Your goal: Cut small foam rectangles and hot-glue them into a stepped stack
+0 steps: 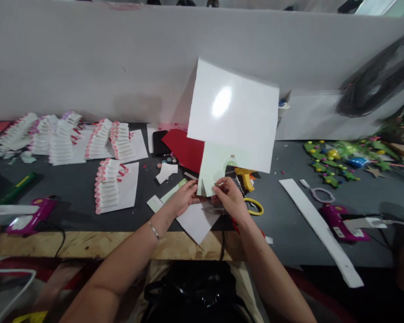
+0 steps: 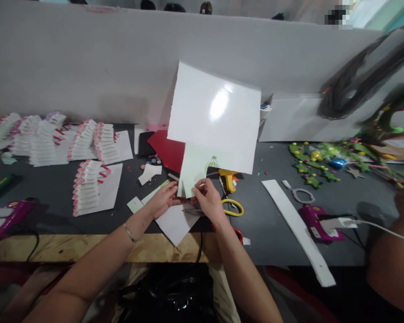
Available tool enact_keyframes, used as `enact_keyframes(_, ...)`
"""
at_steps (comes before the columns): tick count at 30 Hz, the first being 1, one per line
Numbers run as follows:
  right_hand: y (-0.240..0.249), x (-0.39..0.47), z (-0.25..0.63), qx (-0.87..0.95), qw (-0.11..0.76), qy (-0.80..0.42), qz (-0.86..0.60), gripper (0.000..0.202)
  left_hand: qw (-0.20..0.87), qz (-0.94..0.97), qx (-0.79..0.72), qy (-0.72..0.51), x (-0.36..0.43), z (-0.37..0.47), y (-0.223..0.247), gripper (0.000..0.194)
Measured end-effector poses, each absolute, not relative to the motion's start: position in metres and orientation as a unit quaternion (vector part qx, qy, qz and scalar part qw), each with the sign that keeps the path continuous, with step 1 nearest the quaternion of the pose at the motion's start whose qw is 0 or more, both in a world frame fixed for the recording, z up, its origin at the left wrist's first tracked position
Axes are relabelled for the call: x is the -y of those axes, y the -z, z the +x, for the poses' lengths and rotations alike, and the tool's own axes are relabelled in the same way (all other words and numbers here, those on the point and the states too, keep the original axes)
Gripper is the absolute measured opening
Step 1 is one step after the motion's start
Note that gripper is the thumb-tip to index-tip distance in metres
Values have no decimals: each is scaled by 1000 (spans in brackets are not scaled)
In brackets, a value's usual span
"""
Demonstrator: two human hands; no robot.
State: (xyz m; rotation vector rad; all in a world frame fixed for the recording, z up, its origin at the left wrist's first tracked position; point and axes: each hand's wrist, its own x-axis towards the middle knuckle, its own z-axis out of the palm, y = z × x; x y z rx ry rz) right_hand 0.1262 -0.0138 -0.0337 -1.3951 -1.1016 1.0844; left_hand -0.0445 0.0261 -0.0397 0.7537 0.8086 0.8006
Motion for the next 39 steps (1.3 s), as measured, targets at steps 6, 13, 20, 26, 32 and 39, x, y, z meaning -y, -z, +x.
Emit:
enact_keyframes(6, 33, 16, 114, 482, 487, -433, -585, 25, 783, 360, -368, -349, -26, -46, 40, 30)
enact_keyframes(13, 36, 15, 117, 577, 436, -351, -595, 13, 786, 370, -360, -340, -27, -46, 39, 32)
enact_keyframes(20, 38, 10, 117, 611, 422, -331, -582, 13, 771, 399, -358, -343, -27, -45, 39, 39)
enact_keyframes(26, 36, 9, 115, 605, 419, -336, -587, 12, 759, 414, -369, -342, -26, -44, 37, 45)
enact_keyframes(32, 36, 8, 112, 629, 422, -304, -578, 11, 729, 431, -401, -349, -25, -44, 39, 44)
enact_keyframes(39, 8, 28, 148, 609, 430, -217, -630, 20, 720, 431, -416, -352, -24, -46, 35, 48)
